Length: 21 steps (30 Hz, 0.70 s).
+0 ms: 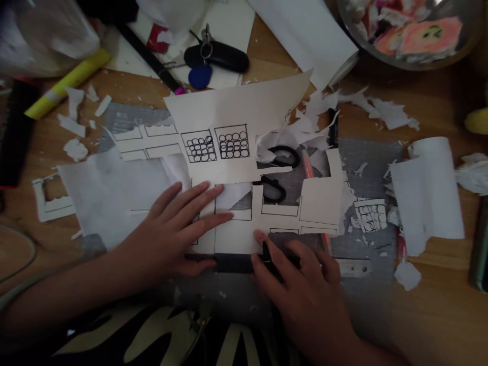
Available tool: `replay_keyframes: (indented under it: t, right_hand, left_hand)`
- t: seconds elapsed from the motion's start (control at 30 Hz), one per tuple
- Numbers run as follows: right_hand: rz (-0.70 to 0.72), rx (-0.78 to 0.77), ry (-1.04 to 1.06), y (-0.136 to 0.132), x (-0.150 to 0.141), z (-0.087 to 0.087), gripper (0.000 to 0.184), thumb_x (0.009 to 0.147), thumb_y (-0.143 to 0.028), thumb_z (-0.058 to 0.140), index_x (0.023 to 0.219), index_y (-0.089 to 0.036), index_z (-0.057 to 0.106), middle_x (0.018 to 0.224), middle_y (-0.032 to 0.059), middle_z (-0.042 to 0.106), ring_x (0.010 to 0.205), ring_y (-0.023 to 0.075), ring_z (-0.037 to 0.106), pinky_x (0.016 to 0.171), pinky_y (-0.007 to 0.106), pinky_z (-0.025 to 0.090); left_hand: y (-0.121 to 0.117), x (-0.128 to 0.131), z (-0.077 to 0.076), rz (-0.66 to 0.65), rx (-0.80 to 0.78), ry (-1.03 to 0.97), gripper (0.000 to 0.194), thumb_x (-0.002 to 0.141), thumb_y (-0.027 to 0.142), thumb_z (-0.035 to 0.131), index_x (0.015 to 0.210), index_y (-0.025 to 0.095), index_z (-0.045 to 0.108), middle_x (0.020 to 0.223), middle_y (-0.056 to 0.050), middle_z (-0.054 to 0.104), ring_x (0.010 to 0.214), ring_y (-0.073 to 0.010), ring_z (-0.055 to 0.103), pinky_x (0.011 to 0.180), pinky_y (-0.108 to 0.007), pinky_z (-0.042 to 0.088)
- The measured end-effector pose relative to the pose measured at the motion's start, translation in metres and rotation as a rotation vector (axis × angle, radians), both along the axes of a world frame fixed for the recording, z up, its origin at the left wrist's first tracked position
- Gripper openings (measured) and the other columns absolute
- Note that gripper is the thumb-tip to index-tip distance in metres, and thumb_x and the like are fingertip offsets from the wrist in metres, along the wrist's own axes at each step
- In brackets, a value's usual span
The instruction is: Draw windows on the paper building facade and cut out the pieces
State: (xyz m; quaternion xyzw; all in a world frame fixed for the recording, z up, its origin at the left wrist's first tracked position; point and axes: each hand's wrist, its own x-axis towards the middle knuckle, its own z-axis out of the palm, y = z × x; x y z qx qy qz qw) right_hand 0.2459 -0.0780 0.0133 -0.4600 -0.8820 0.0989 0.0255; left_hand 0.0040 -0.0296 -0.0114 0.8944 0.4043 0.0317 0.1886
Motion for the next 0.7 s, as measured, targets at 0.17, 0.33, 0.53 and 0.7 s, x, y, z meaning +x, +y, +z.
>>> replay_keyframes:
  t: [0.17,0.33,0.53,0.7]
  right_hand:
    - [-0.065,-0.071,0.024,-0.004,0.001,-0.002,0.031,0.093,-0.03,0.035,0.099,-0.03,0.065,0.12,-0.0023,0.061,0.095,0.0268,0.05,0.087,0.049,0.028]
    - [-0.105,-0.077,0.047,-0.006,0.0,-0.003,0.027,0.091,-0.032,0.039,0.097,-0.032,0.066,0.118,-0.0026,0.062,0.094,0.0249,0.051,0.093,0.051,0.024]
    - [-0.078,-0.058,0.051,-0.007,0.0,-0.003,0.025,0.09,-0.03,0.043,0.098,-0.03,0.066,0.119,-0.0005,0.061,0.095,0.0252,0.052,0.098,0.053,0.02]
    - [-0.028,-0.086,0.061,-0.003,0.002,-0.001,0.027,0.091,-0.026,0.039,0.099,-0.029,0.065,0.119,0.0024,0.061,0.097,0.0271,0.052,0.095,0.057,0.021]
  left_hand:
    - [-0.012,0.0,0.007,0.03,0.123,-0.121,0.032,0.08,0.038,0.056,0.109,0.026,0.057,0.131,-0.006,0.045,0.118,-0.0253,0.038,0.104,-0.049,0.017]
    - [-0.024,0.0,0.013,-0.544,0.352,-0.229,0.02,0.085,0.018,0.046,0.084,0.018,0.066,0.103,0.0,0.063,0.084,-0.0151,0.053,0.08,-0.029,0.042]
    - [-0.032,0.005,0.014,-0.517,0.383,-0.213,0.024,0.086,0.021,0.044,0.092,0.012,0.065,0.111,-0.011,0.064,0.086,-0.0187,0.061,0.079,-0.028,0.047]
    - [-0.039,0.007,0.014,-0.487,0.379,-0.13,0.025,0.087,0.02,0.039,0.097,0.009,0.06,0.113,-0.018,0.061,0.089,-0.0187,0.062,0.077,-0.027,0.05]
